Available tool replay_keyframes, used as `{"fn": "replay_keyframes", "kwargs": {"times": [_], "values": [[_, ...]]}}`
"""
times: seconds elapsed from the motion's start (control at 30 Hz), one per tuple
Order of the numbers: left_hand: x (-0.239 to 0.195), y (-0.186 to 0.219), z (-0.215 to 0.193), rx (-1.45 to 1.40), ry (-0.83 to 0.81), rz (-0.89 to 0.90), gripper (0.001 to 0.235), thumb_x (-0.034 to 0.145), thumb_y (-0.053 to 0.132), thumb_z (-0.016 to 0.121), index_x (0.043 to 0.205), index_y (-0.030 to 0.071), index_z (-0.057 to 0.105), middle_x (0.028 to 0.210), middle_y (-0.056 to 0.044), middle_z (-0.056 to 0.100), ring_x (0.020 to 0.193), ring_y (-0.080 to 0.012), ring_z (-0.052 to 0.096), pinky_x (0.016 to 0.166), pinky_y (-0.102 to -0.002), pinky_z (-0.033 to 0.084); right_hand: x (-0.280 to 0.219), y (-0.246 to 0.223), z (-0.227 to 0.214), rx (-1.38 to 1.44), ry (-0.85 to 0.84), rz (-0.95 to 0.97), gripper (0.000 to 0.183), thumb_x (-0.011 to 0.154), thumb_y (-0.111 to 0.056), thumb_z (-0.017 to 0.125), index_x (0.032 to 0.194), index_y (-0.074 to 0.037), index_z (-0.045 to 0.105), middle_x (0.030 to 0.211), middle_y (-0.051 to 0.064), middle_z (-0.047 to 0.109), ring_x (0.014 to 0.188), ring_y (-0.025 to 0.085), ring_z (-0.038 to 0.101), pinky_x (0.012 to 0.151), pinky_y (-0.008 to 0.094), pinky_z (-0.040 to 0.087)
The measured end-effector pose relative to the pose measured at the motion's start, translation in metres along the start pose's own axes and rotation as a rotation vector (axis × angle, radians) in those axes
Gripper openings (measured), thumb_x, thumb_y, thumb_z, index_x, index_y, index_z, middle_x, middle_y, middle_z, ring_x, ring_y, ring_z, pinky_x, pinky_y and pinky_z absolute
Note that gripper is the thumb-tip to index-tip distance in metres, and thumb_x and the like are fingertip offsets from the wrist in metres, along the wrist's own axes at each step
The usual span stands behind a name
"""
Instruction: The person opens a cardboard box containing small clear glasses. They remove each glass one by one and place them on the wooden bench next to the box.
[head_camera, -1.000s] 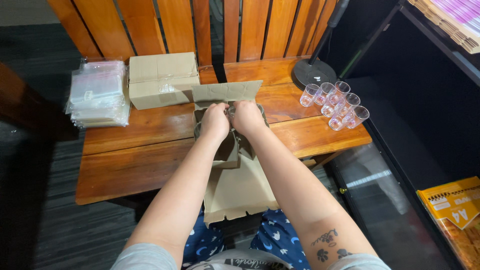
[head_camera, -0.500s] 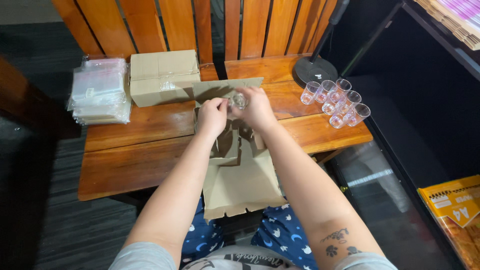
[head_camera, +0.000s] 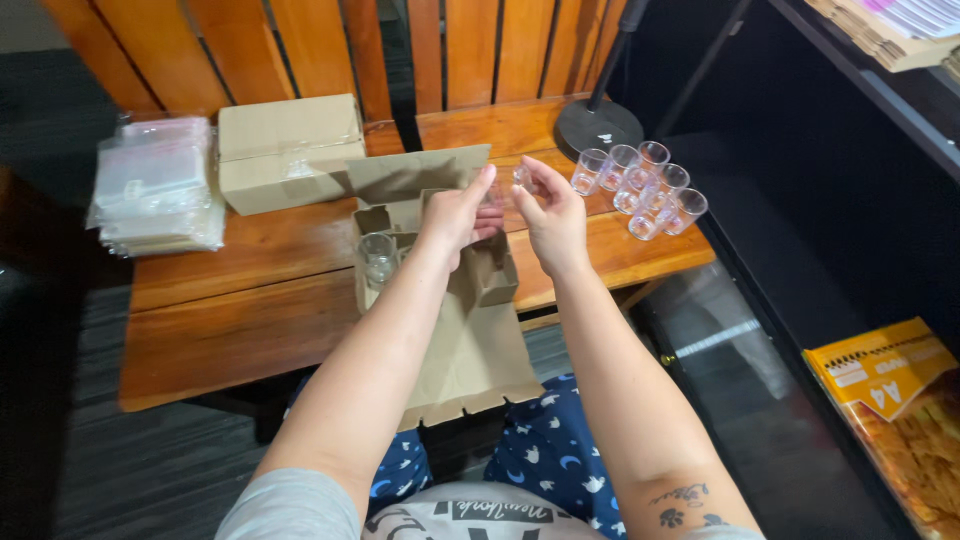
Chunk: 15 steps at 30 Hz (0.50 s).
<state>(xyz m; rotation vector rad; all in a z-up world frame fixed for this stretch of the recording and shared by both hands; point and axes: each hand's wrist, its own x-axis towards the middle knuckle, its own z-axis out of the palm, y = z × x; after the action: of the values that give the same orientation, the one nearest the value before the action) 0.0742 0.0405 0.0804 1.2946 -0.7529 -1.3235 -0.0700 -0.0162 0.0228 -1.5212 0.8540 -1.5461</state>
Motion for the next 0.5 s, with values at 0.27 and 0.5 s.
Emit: {"fn": "replay_keyframes", "kwargs": {"times": [0.27, 0.5], "values": [[0.055, -0.054, 0.061, -0.102, 0.090, 0.132, 0.086, 0.076, 0.037, 0.096, 0.129, -0.017, 0.056, 0.111, -0.028, 0.069, 0.093, -0.0309, 0.077, 0.077, -0.038, 0.066, -0.009, 0.045, -0.060, 0.112, 0.124, 0.059, 0.056, 0.083, 0.006, 0.083, 0.134, -0.004, 0.059, 0.118, 0.006, 0.062, 0.108, 0.012, 0.065, 0.085, 0.028, 0.066], [0.096, -0.096, 0.109, 0.050, -0.011, 0.197, 0.083, 0.071, 0.029, 0.099, 0.133, -0.008, 0.059, 0.110, -0.023, 0.072, 0.095, -0.0251, 0.075, 0.078, -0.033, 0.065, -0.022, 0.058, -0.095, -0.088, 0.222, 0.084, 0.068, 0.081, 0.002, 0.085, 0.141, -0.008, 0.053, 0.134, 0.008, 0.063, 0.122, 0.014, 0.061, 0.093, 0.028, 0.061]]}}
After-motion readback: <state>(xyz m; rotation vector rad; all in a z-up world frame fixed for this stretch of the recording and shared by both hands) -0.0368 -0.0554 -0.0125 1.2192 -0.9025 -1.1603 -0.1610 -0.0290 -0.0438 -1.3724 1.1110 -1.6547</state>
